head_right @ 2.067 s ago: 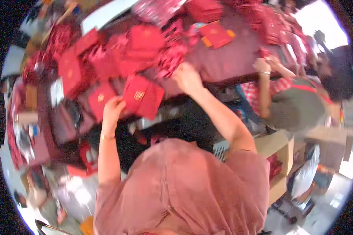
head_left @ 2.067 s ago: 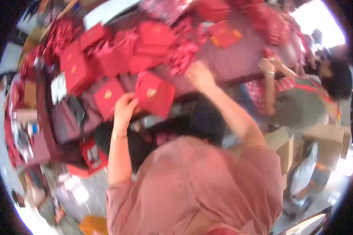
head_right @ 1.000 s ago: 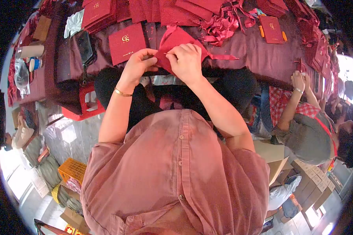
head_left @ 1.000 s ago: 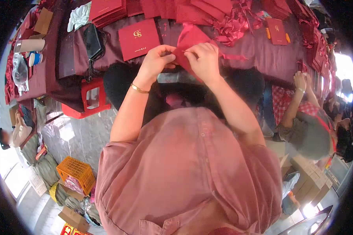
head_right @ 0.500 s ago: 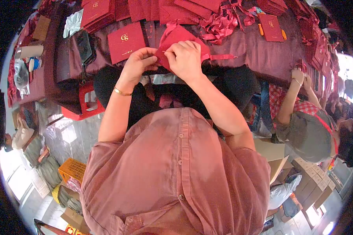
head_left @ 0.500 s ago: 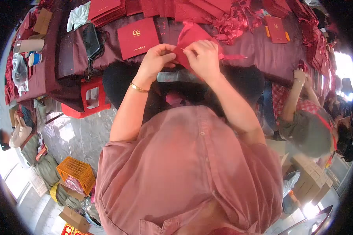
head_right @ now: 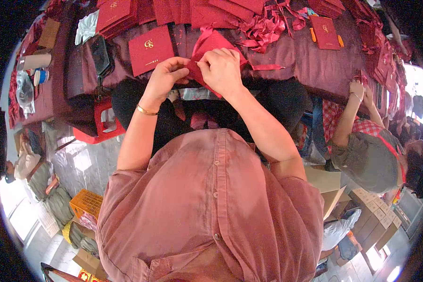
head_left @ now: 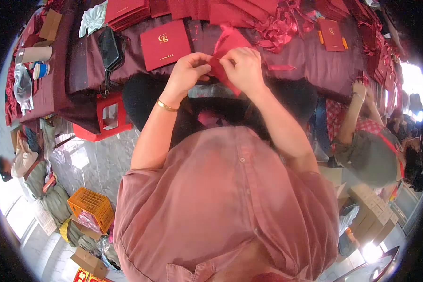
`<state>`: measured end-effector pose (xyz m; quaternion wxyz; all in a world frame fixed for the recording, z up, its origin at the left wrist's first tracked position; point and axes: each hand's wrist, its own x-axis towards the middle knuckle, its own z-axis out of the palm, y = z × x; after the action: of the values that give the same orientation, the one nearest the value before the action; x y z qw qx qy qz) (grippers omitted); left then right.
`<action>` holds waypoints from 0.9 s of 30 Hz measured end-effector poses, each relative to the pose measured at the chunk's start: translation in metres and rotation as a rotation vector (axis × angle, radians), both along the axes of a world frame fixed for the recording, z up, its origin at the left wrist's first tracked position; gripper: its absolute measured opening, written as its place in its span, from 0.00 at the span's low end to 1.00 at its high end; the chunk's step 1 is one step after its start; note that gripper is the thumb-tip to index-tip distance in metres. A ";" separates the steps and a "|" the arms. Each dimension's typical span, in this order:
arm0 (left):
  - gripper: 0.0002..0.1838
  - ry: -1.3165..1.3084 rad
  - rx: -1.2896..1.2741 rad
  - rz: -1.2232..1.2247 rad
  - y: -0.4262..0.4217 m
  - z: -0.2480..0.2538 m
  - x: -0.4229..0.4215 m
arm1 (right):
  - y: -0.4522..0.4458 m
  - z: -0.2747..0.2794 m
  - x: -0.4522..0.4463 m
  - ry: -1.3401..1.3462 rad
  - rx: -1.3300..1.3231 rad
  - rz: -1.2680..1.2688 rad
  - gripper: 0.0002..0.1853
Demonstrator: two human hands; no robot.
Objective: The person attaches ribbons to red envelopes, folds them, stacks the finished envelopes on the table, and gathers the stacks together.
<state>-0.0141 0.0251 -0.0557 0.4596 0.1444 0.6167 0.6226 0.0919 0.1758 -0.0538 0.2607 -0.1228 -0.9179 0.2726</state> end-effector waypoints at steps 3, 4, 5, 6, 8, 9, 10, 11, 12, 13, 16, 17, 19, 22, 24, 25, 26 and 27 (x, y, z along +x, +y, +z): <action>0.12 0.038 0.005 0.004 -0.001 -0.006 0.002 | 0.000 -0.001 0.000 -0.040 0.038 0.015 0.06; 0.12 0.037 0.006 0.004 -0.001 -0.008 0.003 | -0.001 0.001 0.000 -0.097 0.040 -0.001 0.06; 0.12 0.096 -0.009 0.011 0.000 -0.010 0.005 | -0.001 0.002 -0.001 -0.154 0.042 -0.017 0.06; 0.12 0.154 -0.023 0.017 0.000 -0.010 0.007 | 0.000 0.001 -0.001 -0.155 0.042 -0.016 0.06; 0.12 0.223 -0.045 0.015 0.001 -0.009 0.009 | 0.002 -0.003 -0.003 -0.220 0.032 0.006 0.07; 0.12 0.294 -0.067 0.013 0.001 -0.006 0.011 | 0.002 -0.002 -0.003 -0.219 0.032 0.006 0.07; 0.12 0.295 -0.067 0.014 0.002 -0.003 0.012 | 0.001 0.000 -0.004 -0.227 0.091 -0.001 0.07; 0.11 0.399 -0.137 0.006 0.003 0.001 0.013 | 0.000 0.003 -0.006 -0.234 0.151 -0.007 0.07; 0.11 0.504 -0.208 -0.002 0.004 0.004 0.013 | -0.003 0.006 -0.008 -0.233 0.151 -0.007 0.07; 0.11 0.505 -0.207 -0.003 0.004 0.000 0.014 | -0.007 0.010 -0.009 -0.265 0.258 -0.018 0.07; 0.12 0.709 -0.136 -0.021 0.007 -0.012 0.016 | -0.013 0.010 -0.014 -0.294 0.365 -0.035 0.08; 0.12 0.676 -0.161 -0.003 0.006 -0.014 0.015 | -0.012 0.008 -0.014 -0.289 0.364 -0.037 0.08; 0.12 0.642 -0.173 -0.001 0.007 -0.016 0.012 | -0.005 0.003 -0.015 -0.356 0.308 -0.047 0.11; 0.13 0.643 -0.327 0.084 0.011 -0.017 0.005 | 0.005 0.000 -0.010 -0.181 0.296 -0.094 0.19; 0.13 0.856 -0.300 0.076 0.010 -0.020 0.001 | 0.030 -0.003 -0.001 -0.190 0.190 -0.212 0.20; 0.13 1.072 -0.282 0.079 0.010 -0.022 0.001 | 0.041 0.001 0.007 -0.192 0.077 -0.318 0.23; 0.15 1.129 -0.271 0.115 0.010 -0.029 0.002 | 0.056 0.009 0.018 -0.385 -0.058 -0.437 0.24; 0.15 1.130 -0.271 0.117 0.012 -0.026 0.004 | 0.069 0.019 0.029 -0.577 -0.197 -0.551 0.25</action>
<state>-0.0106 0.0368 -0.0818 0.0383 0.3597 0.8473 0.3889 0.1209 0.2452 -0.0343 0.0430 -0.4597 -0.8557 0.2335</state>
